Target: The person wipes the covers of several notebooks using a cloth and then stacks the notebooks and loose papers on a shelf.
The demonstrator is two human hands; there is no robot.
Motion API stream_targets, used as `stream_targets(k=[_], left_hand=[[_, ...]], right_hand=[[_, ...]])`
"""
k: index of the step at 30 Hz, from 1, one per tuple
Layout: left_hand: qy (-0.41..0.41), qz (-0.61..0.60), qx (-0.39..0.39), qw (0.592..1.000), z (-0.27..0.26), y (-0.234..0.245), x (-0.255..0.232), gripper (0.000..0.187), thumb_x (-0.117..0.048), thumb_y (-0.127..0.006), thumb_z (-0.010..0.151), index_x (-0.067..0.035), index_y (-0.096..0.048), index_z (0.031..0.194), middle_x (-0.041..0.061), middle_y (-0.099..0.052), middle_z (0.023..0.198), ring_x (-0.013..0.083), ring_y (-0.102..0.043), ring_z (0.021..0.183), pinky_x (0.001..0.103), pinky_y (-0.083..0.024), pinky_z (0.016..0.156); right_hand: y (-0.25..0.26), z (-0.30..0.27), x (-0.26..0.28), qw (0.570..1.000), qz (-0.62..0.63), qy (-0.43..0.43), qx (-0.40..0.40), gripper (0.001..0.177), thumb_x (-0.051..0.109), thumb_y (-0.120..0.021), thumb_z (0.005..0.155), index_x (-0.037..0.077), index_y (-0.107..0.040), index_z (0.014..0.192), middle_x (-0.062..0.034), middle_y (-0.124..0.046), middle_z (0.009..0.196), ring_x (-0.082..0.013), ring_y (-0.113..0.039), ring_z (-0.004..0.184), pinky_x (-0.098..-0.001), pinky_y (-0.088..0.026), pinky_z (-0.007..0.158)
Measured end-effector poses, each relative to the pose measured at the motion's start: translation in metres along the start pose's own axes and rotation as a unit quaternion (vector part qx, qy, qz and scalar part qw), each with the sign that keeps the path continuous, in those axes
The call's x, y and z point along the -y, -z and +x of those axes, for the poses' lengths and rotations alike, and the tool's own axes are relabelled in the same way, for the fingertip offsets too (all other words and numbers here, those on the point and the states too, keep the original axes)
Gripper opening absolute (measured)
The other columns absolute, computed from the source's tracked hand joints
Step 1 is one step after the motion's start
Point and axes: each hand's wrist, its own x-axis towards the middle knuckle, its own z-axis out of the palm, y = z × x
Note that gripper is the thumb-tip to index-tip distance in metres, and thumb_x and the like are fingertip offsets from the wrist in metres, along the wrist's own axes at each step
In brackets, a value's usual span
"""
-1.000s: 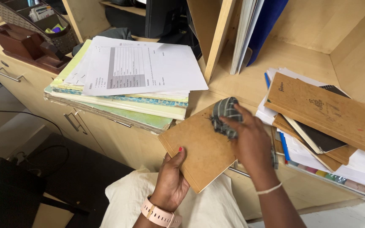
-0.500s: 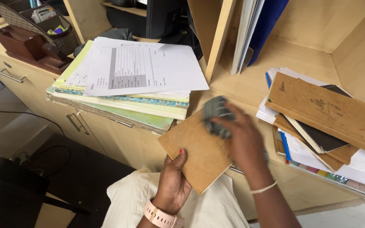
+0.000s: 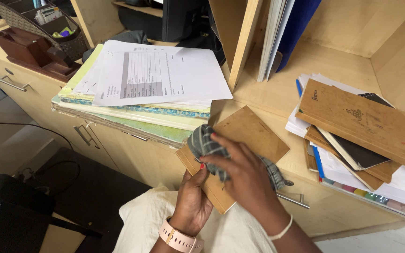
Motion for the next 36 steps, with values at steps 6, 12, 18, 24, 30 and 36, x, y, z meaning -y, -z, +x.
stream_targets(k=[6,12,18,24,30,36], left_hand=[[0.027,-0.010,-0.035,0.999,-0.012,-0.014,-0.007,0.043,-0.017,-0.050,0.098,-0.010,-0.045,0.140,0.011,-0.062,0.133,0.0253,-0.067,0.116,0.043,-0.059,0.097],[0.015,-0.009,-0.017,1.000,-0.013,-0.013,-0.010,0.045,-0.018,-0.051,0.099,-0.005,-0.043,0.141,0.013,-0.062,0.134,0.0276,-0.065,0.119,0.045,-0.058,0.098],[0.007,-0.011,-0.023,1.000,-0.001,-0.003,-0.001,0.044,-0.015,-0.050,0.099,-0.010,-0.043,0.142,0.013,-0.061,0.133,0.0267,-0.065,0.117,0.044,-0.058,0.097],[0.015,0.011,-0.031,0.999,-0.003,-0.003,-0.005,0.043,-0.017,-0.048,0.100,-0.010,-0.044,0.142,0.013,-0.061,0.130,0.0262,-0.065,0.114,0.045,-0.056,0.097],[-0.035,0.065,-0.061,0.995,-0.022,-0.015,-0.026,0.043,-0.018,-0.055,0.097,-0.003,-0.052,0.137,0.013,-0.066,0.127,0.0260,-0.066,0.115,0.042,-0.055,0.097],[-0.188,0.098,-0.102,0.972,-0.066,-0.041,-0.100,0.040,-0.018,-0.057,0.096,0.001,-0.056,0.132,0.015,-0.069,0.119,0.0295,-0.067,0.108,0.048,-0.054,0.096]], right_hand=[[0.008,0.021,-0.045,0.982,-0.112,-0.155,-0.014,0.066,-0.009,-0.072,0.062,0.024,-0.075,0.119,-0.0014,-0.053,0.150,-0.0289,-0.058,0.122,-0.0402,-0.052,0.096],[0.027,0.014,-0.060,0.959,-0.152,-0.240,0.005,0.071,-0.011,-0.069,0.066,0.027,-0.071,0.126,-0.0055,-0.048,0.152,-0.0314,-0.058,0.120,-0.0426,-0.052,0.095],[0.014,-0.001,-0.005,0.997,-0.041,-0.063,-0.023,0.063,-0.010,-0.071,0.058,0.026,-0.077,0.110,-0.0040,-0.054,0.147,-0.0308,-0.057,0.126,-0.0410,-0.051,0.099],[0.008,0.002,-0.005,0.996,-0.019,-0.086,0.006,0.067,-0.015,-0.070,0.057,0.026,-0.078,0.109,0.0020,-0.056,0.147,-0.0259,-0.058,0.127,-0.0372,-0.051,0.102],[0.029,0.012,-0.056,0.974,-0.108,-0.193,-0.045,0.069,-0.015,-0.069,0.059,0.023,-0.077,0.115,-0.0003,-0.054,0.149,-0.0291,-0.055,0.125,-0.0395,-0.048,0.102],[0.023,0.012,-0.072,0.978,-0.122,-0.125,-0.110,0.064,-0.015,-0.065,0.058,0.010,-0.075,0.116,-0.0085,-0.056,0.146,-0.0313,-0.055,0.128,-0.0418,-0.049,0.103]])
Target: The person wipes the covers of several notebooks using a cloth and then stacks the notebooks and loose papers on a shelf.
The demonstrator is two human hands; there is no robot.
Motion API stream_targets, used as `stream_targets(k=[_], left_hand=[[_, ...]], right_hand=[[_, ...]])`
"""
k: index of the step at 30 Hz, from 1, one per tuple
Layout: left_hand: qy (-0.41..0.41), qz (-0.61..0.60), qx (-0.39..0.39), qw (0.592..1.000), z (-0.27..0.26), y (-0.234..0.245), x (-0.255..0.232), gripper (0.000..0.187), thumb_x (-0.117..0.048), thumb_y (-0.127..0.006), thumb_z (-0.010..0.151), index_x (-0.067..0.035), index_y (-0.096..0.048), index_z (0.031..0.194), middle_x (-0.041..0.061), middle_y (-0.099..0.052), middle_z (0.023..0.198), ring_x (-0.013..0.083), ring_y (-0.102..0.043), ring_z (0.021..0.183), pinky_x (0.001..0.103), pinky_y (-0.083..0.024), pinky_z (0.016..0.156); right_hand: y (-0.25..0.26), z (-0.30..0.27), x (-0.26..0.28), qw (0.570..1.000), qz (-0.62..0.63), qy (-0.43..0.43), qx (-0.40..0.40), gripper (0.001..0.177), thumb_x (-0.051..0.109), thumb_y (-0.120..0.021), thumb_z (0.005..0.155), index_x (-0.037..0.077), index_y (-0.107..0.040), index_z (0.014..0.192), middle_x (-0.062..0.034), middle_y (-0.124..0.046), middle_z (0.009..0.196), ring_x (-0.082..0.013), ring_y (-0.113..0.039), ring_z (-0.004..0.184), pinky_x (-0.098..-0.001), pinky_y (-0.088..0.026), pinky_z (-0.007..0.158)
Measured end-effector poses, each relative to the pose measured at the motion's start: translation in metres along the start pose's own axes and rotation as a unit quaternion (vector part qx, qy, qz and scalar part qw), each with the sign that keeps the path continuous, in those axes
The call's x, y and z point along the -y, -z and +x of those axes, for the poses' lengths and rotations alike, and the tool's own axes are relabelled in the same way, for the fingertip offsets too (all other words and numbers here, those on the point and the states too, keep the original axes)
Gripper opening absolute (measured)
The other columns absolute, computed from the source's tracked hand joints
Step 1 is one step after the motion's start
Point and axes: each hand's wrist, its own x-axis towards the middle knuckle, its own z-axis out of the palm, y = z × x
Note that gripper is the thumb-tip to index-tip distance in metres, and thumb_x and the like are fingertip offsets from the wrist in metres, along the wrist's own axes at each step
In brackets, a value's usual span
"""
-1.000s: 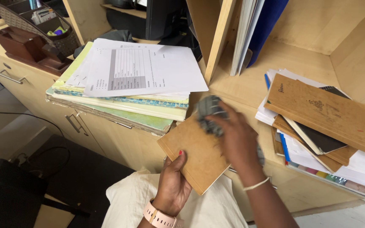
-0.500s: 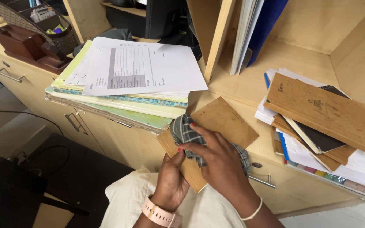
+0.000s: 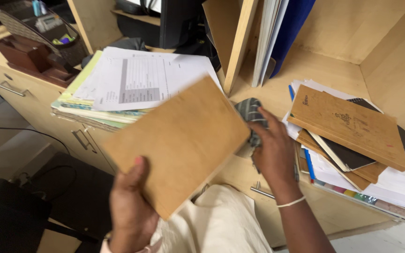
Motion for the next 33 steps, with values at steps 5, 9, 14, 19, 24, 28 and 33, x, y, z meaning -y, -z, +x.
stream_targets(k=[5,9,14,19,24,28,33], left_hand=[[-0.060,-0.082,0.031,0.994,-0.005,-0.015,-0.019,0.044,-0.021,-0.055,0.098,-0.001,-0.052,0.137,0.013,-0.066,0.129,0.0290,-0.064,0.118,0.047,-0.051,0.101],[0.003,-0.185,0.110,0.977,-0.001,-0.021,0.012,0.051,-0.025,-0.055,0.099,0.001,-0.049,0.142,0.017,-0.062,0.139,0.0310,-0.060,0.127,0.045,-0.050,0.106],[0.068,-0.159,0.183,0.968,-0.008,-0.046,0.049,0.054,-0.019,-0.056,0.098,-0.004,-0.042,0.147,0.013,-0.058,0.143,0.0285,-0.058,0.130,0.048,-0.047,0.108],[0.128,0.056,0.240,0.961,0.001,-0.069,0.057,0.057,-0.014,-0.054,0.100,-0.015,-0.040,0.155,0.013,-0.055,0.139,0.0243,-0.056,0.125,0.044,-0.047,0.103],[0.050,0.182,0.265,0.946,0.037,-0.092,0.081,0.054,-0.011,-0.052,0.096,-0.015,-0.042,0.149,0.008,-0.057,0.145,0.0224,-0.057,0.131,0.038,-0.048,0.107],[-0.131,0.212,0.340,0.907,0.075,-0.121,0.114,0.046,-0.002,-0.055,0.096,-0.003,-0.052,0.142,0.014,-0.058,0.145,0.0273,-0.057,0.137,0.037,-0.046,0.113],[-0.146,0.305,0.307,0.889,0.095,-0.154,0.128,0.041,-0.002,-0.057,0.096,-0.003,-0.055,0.137,0.014,-0.061,0.141,0.0279,-0.057,0.138,0.036,-0.046,0.109]], right_hand=[[-0.013,0.001,0.020,0.997,0.042,0.048,0.031,0.064,-0.002,-0.076,0.067,0.008,-0.065,0.129,-0.0172,-0.048,0.147,-0.0379,-0.040,0.140,-0.0480,-0.033,0.116],[0.007,-0.015,0.028,0.710,0.692,-0.059,0.117,0.080,0.009,-0.073,0.088,0.011,-0.033,0.157,-0.0093,-0.031,0.169,-0.0239,-0.023,0.160,-0.0404,-0.016,0.129],[0.021,-0.018,0.045,0.614,0.759,-0.212,0.046,0.069,0.010,-0.071,0.091,-0.001,-0.041,0.151,-0.0151,-0.053,0.151,-0.0273,-0.050,0.138,-0.0445,-0.039,0.115],[0.062,0.012,0.020,0.652,0.727,-0.202,-0.076,0.054,-0.004,-0.063,0.090,0.000,-0.048,0.142,-0.0128,-0.062,0.138,-0.0233,-0.063,0.126,-0.0390,-0.053,0.107],[0.082,0.069,-0.059,0.809,0.512,-0.089,-0.274,0.045,-0.020,-0.056,0.099,-0.007,-0.051,0.142,-0.0099,-0.061,0.135,-0.0146,-0.061,0.116,-0.0273,-0.053,0.100],[0.065,0.166,-0.149,0.721,0.574,-0.199,-0.333,0.032,-0.016,-0.054,0.096,-0.006,-0.058,0.125,-0.0076,-0.065,0.108,-0.0120,-0.058,0.088,-0.0262,-0.053,0.079],[0.022,0.234,-0.193,0.732,0.513,-0.289,-0.343,0.040,-0.014,-0.050,0.088,0.003,-0.063,0.122,-0.0037,-0.066,0.100,-0.0104,-0.058,0.080,-0.0255,-0.051,0.073]])
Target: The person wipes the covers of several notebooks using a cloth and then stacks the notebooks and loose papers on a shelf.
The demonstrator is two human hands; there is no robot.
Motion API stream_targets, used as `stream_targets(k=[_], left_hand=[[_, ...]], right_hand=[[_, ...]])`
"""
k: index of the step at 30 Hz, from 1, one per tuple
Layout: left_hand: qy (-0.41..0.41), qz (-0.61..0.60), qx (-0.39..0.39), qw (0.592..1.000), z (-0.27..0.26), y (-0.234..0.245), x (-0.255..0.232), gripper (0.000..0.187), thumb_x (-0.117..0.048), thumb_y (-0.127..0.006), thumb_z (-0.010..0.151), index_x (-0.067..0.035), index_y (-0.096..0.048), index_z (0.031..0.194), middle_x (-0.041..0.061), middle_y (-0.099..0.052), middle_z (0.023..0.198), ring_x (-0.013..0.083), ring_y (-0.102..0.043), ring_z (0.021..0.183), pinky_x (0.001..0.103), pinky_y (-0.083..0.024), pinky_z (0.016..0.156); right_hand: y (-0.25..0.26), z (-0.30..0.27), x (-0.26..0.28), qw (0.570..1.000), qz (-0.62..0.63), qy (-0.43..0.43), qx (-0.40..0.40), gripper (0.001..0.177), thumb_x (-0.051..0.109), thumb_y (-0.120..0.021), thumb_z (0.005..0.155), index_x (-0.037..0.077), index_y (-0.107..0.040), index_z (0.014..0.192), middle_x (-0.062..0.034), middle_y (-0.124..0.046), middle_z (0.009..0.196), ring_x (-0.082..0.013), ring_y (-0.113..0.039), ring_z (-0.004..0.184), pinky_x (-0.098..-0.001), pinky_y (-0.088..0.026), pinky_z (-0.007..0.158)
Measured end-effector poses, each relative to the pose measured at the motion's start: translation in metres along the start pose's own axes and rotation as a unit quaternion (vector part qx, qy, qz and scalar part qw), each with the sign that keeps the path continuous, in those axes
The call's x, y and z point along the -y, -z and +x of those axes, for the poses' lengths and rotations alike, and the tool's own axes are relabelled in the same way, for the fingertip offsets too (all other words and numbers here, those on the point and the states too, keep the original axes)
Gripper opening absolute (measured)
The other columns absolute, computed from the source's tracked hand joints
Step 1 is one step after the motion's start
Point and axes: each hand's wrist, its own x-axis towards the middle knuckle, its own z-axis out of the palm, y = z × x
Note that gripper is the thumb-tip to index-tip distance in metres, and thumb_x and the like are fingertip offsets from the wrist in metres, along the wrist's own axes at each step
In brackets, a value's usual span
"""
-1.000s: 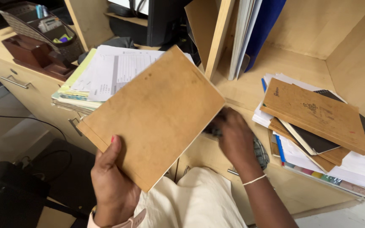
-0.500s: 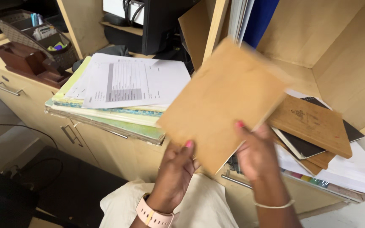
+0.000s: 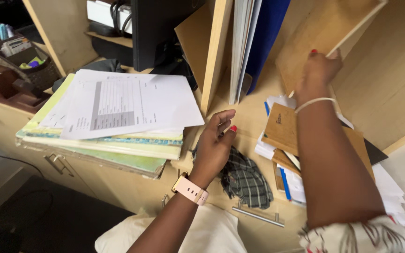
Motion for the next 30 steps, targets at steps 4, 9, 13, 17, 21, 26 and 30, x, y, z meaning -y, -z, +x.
stream_targets(k=[4,9,13,17,21,26,30], left_hand=[[-0.012,0.026,-0.002,1.000,0.016,-0.003,-0.001,0.041,-0.003,-0.058,0.095,-0.003,-0.056,0.135,0.016,-0.063,0.140,0.0308,-0.058,0.138,0.037,-0.047,0.110],[0.017,0.037,-0.011,0.999,0.032,0.000,0.000,0.041,-0.005,-0.059,0.094,-0.004,-0.056,0.135,0.016,-0.061,0.141,0.0314,-0.056,0.138,0.038,-0.050,0.106],[0.038,0.064,-0.016,0.997,0.047,-0.001,0.007,0.041,-0.007,-0.060,0.094,-0.004,-0.058,0.135,0.018,-0.059,0.141,0.0311,-0.055,0.138,0.038,-0.053,0.103],[0.029,0.136,-0.032,0.990,0.057,-0.007,0.024,0.041,-0.009,-0.062,0.092,-0.003,-0.060,0.132,0.019,-0.061,0.134,0.0281,-0.063,0.112,0.038,-0.056,0.090],[0.050,0.171,-0.040,0.983,0.062,-0.019,0.035,0.045,-0.011,-0.065,0.087,-0.005,-0.060,0.131,0.018,-0.061,0.126,0.0238,-0.066,0.077,0.037,-0.055,0.076],[0.059,0.183,-0.036,0.981,0.065,-0.028,0.046,0.048,-0.013,-0.067,0.088,-0.005,-0.055,0.134,0.018,-0.058,0.126,0.0267,-0.066,0.085,0.038,-0.055,0.081],[0.019,0.196,-0.050,0.979,0.065,-0.025,0.056,0.047,-0.013,-0.067,0.089,-0.004,-0.055,0.134,0.020,-0.057,0.128,0.0302,-0.063,0.106,0.040,-0.055,0.085]], right_hand=[[-0.014,0.010,-0.033,0.996,-0.062,0.016,-0.059,0.036,-0.005,-0.048,0.094,0.006,-0.068,0.122,-0.0011,-0.073,0.112,-0.0090,-0.068,0.093,-0.0236,-0.056,0.083],[-0.009,0.059,-0.107,0.992,-0.115,-0.010,-0.045,0.049,-0.012,-0.048,0.086,0.007,-0.065,0.128,-0.0024,-0.074,0.113,-0.0097,-0.070,0.094,-0.0225,-0.054,0.082],[-0.004,0.081,-0.176,0.971,-0.132,-0.139,0.144,0.053,-0.011,-0.053,0.093,0.006,-0.052,0.143,-0.0093,-0.068,0.114,-0.0153,-0.064,0.093,-0.0287,-0.054,0.082],[-0.017,0.031,-0.188,0.913,-0.012,-0.228,0.338,0.071,-0.015,-0.056,0.086,0.013,-0.040,0.150,-0.0072,-0.061,0.132,-0.0190,-0.059,0.113,-0.0312,-0.048,0.098],[-0.034,0.003,-0.154,0.856,-0.105,-0.249,0.441,0.081,-0.015,-0.057,0.082,0.013,-0.028,0.152,-0.0076,-0.052,0.144,-0.0218,-0.053,0.129,-0.0333,-0.045,0.106],[-0.031,-0.023,-0.148,0.815,-0.331,-0.217,0.423,0.089,-0.006,-0.072,0.081,0.004,-0.025,0.155,-0.0195,-0.052,0.144,-0.0292,-0.054,0.128,-0.0414,-0.050,0.100],[-0.043,-0.038,-0.148,0.778,-0.416,-0.129,0.452,0.090,0.003,-0.062,0.084,0.007,-0.019,0.163,-0.0275,-0.060,0.138,-0.0378,-0.063,0.121,-0.0439,-0.054,0.098]])
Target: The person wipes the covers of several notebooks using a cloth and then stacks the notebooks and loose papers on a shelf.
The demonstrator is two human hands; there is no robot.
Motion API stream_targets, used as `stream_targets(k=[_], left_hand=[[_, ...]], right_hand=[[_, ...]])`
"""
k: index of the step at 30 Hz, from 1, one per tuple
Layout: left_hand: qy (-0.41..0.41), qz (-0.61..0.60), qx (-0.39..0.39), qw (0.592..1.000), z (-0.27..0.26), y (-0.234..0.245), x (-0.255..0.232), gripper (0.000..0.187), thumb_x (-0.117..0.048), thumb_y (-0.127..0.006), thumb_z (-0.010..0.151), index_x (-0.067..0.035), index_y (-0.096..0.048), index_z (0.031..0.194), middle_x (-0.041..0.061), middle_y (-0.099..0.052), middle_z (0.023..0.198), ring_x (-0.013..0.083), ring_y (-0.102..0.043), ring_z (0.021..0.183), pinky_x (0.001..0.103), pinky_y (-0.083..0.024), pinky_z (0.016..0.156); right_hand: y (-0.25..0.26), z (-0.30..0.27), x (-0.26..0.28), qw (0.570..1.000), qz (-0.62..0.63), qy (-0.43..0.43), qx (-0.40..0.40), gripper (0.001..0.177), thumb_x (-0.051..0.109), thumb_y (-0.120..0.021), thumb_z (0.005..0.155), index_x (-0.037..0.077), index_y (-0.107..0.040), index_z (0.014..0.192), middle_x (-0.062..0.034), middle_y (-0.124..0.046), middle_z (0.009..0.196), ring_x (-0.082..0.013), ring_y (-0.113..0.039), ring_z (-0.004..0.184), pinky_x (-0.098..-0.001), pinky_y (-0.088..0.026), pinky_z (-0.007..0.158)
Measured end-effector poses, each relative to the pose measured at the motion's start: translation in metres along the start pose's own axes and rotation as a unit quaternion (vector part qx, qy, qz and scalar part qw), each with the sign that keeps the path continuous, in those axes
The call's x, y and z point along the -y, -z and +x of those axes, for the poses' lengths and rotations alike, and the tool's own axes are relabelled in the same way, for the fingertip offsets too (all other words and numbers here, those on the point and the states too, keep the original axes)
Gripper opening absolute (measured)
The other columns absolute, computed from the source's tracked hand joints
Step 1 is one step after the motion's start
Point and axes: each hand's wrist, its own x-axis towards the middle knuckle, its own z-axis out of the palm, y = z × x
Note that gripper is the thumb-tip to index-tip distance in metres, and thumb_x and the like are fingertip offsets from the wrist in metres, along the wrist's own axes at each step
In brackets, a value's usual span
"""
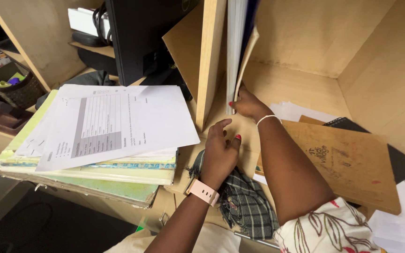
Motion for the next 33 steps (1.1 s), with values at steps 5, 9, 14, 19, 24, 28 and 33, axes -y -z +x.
stream_targets(k=[5,9,14,19,24,28,33], left_hand=[[0.038,0.006,0.008,0.999,0.001,0.000,0.005,0.048,-0.014,-0.065,0.090,-0.005,-0.054,0.136,0.020,-0.056,0.130,0.0318,-0.064,0.108,0.040,-0.055,0.088],[-0.018,0.032,-0.017,0.999,0.006,-0.004,0.007,0.058,-0.011,-0.067,0.088,-0.003,-0.049,0.142,0.024,-0.053,0.138,0.0402,-0.058,0.122,0.045,-0.049,0.101],[-0.042,0.051,-0.026,0.997,0.014,-0.015,-0.003,0.085,-0.012,-0.069,0.086,-0.005,-0.024,0.157,0.030,-0.031,0.158,0.0471,-0.043,0.139,0.046,-0.042,0.112],[-0.009,0.067,-0.015,0.998,0.027,-0.019,-0.011,0.094,-0.016,-0.069,0.086,-0.014,-0.014,0.161,0.027,-0.020,0.165,0.0452,-0.040,0.141,0.046,-0.045,0.110],[-0.055,0.073,-0.017,0.996,0.047,-0.028,0.002,0.096,-0.015,-0.074,0.085,-0.014,-0.017,0.162,0.030,-0.021,0.163,0.0482,-0.034,0.144,0.048,-0.040,0.115],[-0.121,0.060,-0.063,0.989,0.054,-0.036,0.010,0.096,-0.013,-0.074,0.086,-0.011,-0.016,0.163,0.029,-0.033,0.159,0.0482,-0.036,0.148,0.048,-0.037,0.120],[-0.083,0.127,-0.004,0.988,0.046,-0.036,-0.008,0.091,-0.012,-0.074,0.083,-0.012,-0.023,0.158,0.030,-0.026,0.161,0.0465,-0.033,0.145,0.045,-0.039,0.114]], right_hand=[[0.000,0.003,0.002,0.983,-0.168,0.063,-0.025,0.102,0.006,-0.076,0.073,0.002,-0.019,0.157,-0.0284,-0.051,0.146,-0.0375,-0.052,0.136,-0.0368,-0.046,0.110],[0.017,0.005,0.009,0.970,-0.198,0.132,-0.051,0.097,0.014,-0.085,0.072,-0.003,-0.031,0.151,-0.0292,-0.047,0.150,-0.0396,-0.048,0.139,-0.0357,-0.041,0.115],[0.038,-0.021,0.030,0.980,-0.169,0.098,-0.025,0.106,0.019,-0.083,0.075,-0.004,-0.017,0.156,-0.0293,-0.039,0.154,-0.0389,-0.041,0.143,-0.0361,-0.037,0.115],[0.068,-0.084,0.043,0.942,-0.295,0.131,0.088,0.103,0.038,-0.077,0.086,0.000,-0.016,0.160,-0.0305,-0.031,0.158,-0.0385,-0.034,0.148,-0.0384,-0.031,0.119],[0.101,-0.203,0.042,0.927,-0.320,0.134,0.141,0.102,0.050,-0.077,0.080,0.009,-0.027,0.159,-0.0205,-0.030,0.162,-0.0320,-0.030,0.150,-0.0387,-0.027,0.119],[0.110,-0.259,0.043,0.905,-0.399,0.070,0.128,0.118,0.053,-0.083,0.065,0.017,-0.026,0.161,-0.0139,-0.025,0.168,-0.0296,-0.023,0.151,-0.0374,-0.025,0.118],[0.107,-0.266,0.037,0.921,-0.379,0.067,0.061,0.114,0.061,-0.078,0.071,0.011,-0.026,0.160,-0.0182,-0.023,0.166,-0.0326,-0.027,0.148,-0.0389,-0.029,0.116]])
